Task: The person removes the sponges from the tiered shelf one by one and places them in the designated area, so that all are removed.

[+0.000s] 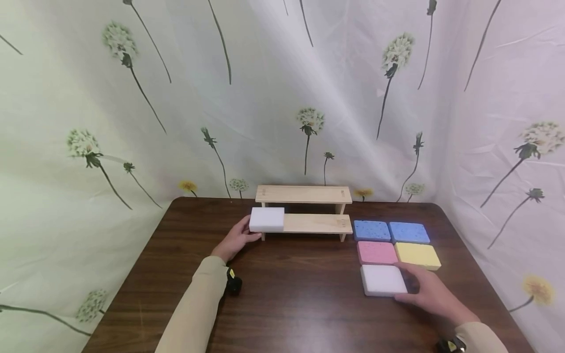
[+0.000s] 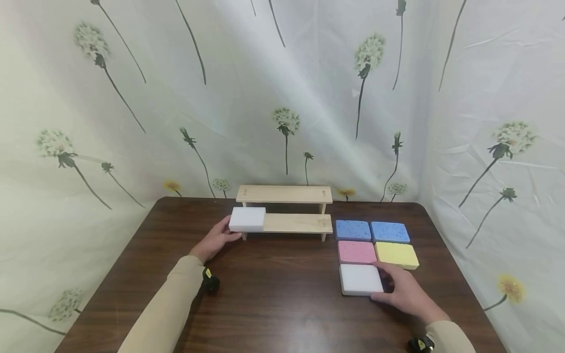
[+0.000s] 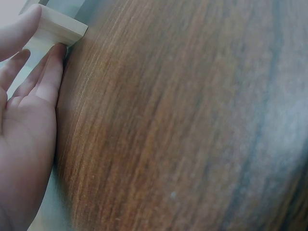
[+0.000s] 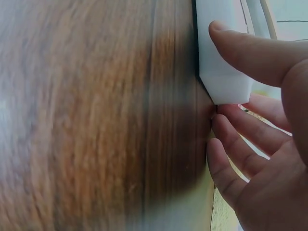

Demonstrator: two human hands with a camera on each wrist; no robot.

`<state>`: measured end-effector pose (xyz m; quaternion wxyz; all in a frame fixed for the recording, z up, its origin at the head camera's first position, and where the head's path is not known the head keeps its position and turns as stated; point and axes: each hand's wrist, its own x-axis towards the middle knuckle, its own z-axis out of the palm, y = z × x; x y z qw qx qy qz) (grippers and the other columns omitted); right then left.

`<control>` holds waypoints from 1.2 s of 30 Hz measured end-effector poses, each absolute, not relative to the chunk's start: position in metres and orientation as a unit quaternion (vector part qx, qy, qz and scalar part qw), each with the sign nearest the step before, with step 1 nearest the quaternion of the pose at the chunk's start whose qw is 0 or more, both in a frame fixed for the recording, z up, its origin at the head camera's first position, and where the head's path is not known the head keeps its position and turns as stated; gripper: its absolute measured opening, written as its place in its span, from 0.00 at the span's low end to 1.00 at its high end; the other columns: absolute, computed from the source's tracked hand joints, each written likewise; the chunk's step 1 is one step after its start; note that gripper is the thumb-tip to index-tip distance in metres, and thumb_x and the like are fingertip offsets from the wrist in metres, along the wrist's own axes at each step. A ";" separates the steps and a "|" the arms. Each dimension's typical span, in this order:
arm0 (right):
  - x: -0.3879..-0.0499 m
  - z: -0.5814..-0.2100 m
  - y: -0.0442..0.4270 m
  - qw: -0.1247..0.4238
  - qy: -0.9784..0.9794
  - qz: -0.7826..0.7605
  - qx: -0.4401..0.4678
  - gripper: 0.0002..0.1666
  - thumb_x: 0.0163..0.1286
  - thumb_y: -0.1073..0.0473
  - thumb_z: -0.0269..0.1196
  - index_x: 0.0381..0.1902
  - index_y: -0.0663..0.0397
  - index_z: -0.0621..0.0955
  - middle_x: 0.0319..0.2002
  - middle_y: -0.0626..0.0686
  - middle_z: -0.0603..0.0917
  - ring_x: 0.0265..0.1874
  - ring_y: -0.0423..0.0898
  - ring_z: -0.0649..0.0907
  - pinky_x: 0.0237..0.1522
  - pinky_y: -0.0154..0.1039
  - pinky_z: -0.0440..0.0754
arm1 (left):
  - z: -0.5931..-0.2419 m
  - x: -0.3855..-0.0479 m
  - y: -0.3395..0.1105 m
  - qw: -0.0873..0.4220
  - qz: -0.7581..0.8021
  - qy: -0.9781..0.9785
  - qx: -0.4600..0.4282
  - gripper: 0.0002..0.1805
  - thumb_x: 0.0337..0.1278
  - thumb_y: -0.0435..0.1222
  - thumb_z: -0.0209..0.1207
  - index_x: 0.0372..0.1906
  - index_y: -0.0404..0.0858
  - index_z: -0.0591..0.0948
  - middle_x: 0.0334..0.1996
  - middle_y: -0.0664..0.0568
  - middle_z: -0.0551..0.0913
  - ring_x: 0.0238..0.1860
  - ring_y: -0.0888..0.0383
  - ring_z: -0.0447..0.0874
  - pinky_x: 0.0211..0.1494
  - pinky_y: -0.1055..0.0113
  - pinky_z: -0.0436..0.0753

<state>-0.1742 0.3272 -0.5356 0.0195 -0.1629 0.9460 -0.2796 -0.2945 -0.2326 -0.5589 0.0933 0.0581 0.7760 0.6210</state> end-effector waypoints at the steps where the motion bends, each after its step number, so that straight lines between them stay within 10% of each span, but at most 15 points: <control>1: -0.174 -0.535 0.328 0.020 0.945 -0.281 -0.165 0.50 0.53 0.41 0.83 0.69 0.57 0.78 0.63 0.60 0.83 0.58 0.56 0.85 0.55 0.57 0.86 | -0.559 -0.294 -0.233 0.094 0.620 0.777 0.058 0.43 0.69 0.31 0.65 0.83 0.38 0.58 0.78 0.37 0.65 0.78 0.41 0.65 0.78 0.47 0.67; 36: -0.171 -0.518 0.333 0.021 0.946 -0.281 -0.161 0.54 0.50 0.41 0.85 0.71 0.56 0.76 0.65 0.59 0.82 0.57 0.58 0.85 0.56 0.60 0.85 | -0.557 -0.294 -0.231 0.092 0.623 0.775 0.055 0.43 0.69 0.30 0.65 0.83 0.37 0.57 0.77 0.36 0.67 0.77 0.42 0.66 0.78 0.48 0.67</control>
